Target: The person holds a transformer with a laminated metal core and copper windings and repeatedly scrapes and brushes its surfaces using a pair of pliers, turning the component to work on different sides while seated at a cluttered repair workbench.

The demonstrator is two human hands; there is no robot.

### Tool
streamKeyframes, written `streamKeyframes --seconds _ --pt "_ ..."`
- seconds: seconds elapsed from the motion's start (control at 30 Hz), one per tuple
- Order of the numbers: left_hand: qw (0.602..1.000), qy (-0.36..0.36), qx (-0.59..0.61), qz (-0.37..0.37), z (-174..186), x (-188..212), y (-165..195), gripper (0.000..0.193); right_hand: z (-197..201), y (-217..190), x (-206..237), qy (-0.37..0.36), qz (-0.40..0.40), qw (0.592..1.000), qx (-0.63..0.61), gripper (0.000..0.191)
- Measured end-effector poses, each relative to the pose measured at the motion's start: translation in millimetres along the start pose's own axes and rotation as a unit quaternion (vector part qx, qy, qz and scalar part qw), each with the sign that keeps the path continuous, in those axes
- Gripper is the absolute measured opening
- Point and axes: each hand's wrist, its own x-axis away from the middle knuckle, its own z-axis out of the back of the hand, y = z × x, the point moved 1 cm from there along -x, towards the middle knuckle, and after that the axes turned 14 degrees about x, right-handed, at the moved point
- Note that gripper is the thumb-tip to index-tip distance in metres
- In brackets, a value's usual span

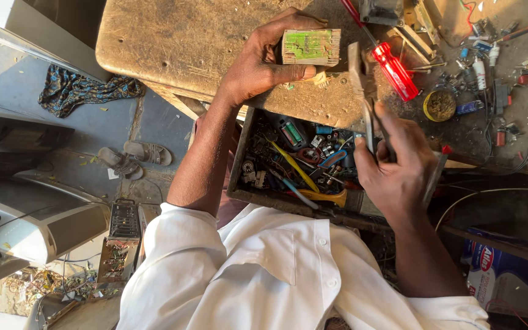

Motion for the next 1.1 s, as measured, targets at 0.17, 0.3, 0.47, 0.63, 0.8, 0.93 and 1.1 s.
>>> streamKeyframes --seconds 0.17,0.3,0.47,0.63,0.8,0.93,1.1 --pt "0.998 -0.017 -0.024 -0.047 -2 3 2 0.057 1 -3 1 -0.028 -0.035 0.999 0.008 0.054" --pt "1.0 0.003 0.02 0.005 -1 5 1 0.055 1 -5 8 0.06 0.006 0.997 -0.056 0.053" --pt "0.998 -0.028 -0.026 -0.054 2 7 7 0.058 -5 -2 7 -0.033 -0.063 0.997 -0.044 0.055" --pt "0.999 0.017 0.041 0.023 -2 10 10 0.051 13 11 16 -0.086 -0.228 0.854 -0.46 0.05" --pt "0.999 -0.015 0.022 0.037 7 -3 7 0.041 14 30 13 -0.277 -0.275 0.8 -0.456 0.037" --pt "0.991 0.013 0.121 0.05 4 -2 8 0.052 8 38 3 -0.376 -0.248 0.79 -0.416 0.031" --pt "0.976 0.209 0.052 -0.02 -29 2 8 0.031 12 45 -21 -0.405 -0.164 0.812 -0.387 0.028"
